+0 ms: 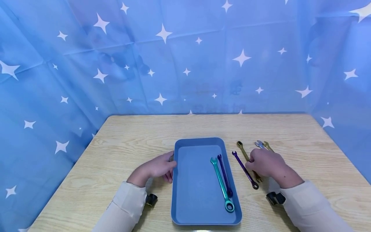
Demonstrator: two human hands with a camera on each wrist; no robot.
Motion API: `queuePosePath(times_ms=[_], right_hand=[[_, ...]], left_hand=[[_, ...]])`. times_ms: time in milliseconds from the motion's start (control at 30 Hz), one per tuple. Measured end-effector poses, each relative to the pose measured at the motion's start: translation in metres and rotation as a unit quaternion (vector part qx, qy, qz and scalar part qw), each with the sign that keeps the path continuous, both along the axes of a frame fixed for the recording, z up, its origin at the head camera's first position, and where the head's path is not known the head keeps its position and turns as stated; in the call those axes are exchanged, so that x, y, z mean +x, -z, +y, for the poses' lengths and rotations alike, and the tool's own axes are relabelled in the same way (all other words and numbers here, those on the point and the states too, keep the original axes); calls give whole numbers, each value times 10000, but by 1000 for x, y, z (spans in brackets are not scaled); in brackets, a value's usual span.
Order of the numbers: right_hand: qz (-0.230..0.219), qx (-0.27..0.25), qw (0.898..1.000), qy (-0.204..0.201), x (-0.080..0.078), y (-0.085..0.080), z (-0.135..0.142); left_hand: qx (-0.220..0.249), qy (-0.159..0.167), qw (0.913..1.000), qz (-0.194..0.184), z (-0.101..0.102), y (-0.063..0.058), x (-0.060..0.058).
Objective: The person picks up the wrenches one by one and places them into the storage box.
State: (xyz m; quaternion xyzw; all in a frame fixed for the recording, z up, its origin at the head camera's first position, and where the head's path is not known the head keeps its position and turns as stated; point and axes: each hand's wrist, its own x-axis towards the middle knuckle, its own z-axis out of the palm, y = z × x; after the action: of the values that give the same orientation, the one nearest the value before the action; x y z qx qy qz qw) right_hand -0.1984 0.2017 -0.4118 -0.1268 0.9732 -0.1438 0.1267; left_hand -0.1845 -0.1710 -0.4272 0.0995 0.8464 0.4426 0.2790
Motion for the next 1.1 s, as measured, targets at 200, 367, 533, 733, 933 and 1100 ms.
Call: queuePosePath(times_ms=[200, 367, 533, 733, 933, 1100], right_hand=[[65, 60, 10000, -23, -1, 1, 2], [120, 183, 9998, -3, -1, 0, 2], [70, 208, 9998, 21, -2, 1, 3], [105, 183, 9998, 8, -3, 2, 4], [114, 190, 9997, 38, -4, 1, 4], [104, 184, 9998, 44, -3, 0, 3]], left_hand=[[-12, -5, 10000, -4, 0, 0, 0], [5, 20, 10000, 0, 0, 0, -1], [-24, 19, 10000, 19, 0, 0, 0], [-18, -25, 10000, 1, 0, -2, 1], [-64, -17, 10000, -20, 0, -2, 0], [-103, 7, 9999, -25, 0, -1, -1]])
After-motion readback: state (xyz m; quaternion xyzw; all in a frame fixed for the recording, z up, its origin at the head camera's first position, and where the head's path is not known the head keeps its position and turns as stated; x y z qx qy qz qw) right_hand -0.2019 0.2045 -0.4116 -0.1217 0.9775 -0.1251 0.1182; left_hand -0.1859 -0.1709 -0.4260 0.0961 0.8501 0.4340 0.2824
